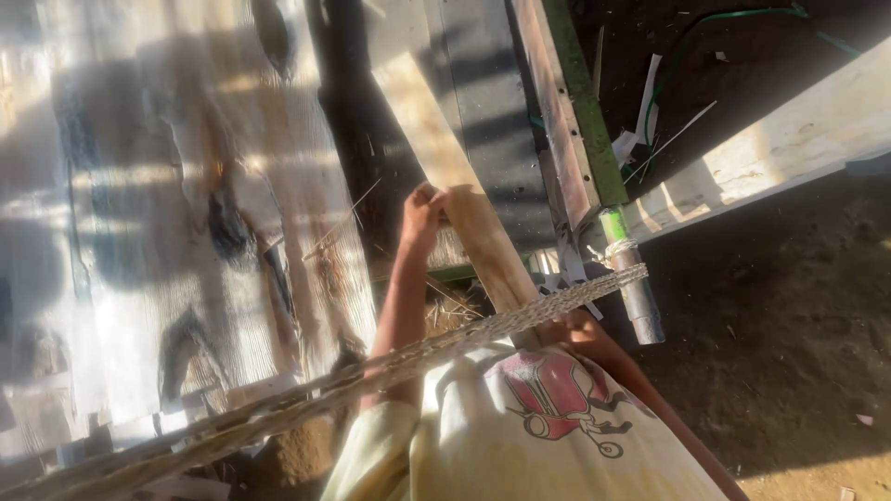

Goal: Processing or sorting thin sheets of wood veneer at a cutting or processing station.

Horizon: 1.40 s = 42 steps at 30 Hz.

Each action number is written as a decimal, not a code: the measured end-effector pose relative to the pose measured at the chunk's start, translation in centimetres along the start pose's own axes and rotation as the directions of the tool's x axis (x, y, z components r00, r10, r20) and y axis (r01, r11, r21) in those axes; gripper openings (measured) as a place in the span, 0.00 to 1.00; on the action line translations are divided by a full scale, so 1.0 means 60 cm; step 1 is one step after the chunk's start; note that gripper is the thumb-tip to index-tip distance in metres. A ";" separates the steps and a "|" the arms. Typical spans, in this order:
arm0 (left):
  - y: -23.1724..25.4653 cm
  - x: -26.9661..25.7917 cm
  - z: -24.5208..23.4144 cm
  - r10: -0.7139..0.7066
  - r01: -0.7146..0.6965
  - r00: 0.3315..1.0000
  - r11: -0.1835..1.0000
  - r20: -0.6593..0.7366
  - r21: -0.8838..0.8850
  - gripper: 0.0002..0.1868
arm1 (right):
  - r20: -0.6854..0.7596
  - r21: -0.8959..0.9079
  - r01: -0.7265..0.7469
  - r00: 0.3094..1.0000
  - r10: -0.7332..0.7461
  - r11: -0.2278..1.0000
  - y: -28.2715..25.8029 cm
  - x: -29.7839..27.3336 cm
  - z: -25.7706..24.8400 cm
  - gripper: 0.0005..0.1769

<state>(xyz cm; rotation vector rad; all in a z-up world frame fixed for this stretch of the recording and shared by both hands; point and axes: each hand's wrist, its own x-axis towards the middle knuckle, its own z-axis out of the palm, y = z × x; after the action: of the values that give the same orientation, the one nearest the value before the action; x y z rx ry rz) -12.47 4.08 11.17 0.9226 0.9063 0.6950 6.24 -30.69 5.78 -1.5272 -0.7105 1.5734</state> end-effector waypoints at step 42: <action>-0.185 0.126 0.157 0.045 -0.064 0.998 0.517 0.048 0.854 0.46 | -0.389 -0.247 0.052 0.909 -0.148 0.968 -0.231 -0.098 -0.057 0.52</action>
<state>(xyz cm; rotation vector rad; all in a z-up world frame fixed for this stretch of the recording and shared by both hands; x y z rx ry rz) 0.63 1.91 1.54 1.8597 1.2335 0.2301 11.50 -29.07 20.22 -1.8827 -0.7362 1.0713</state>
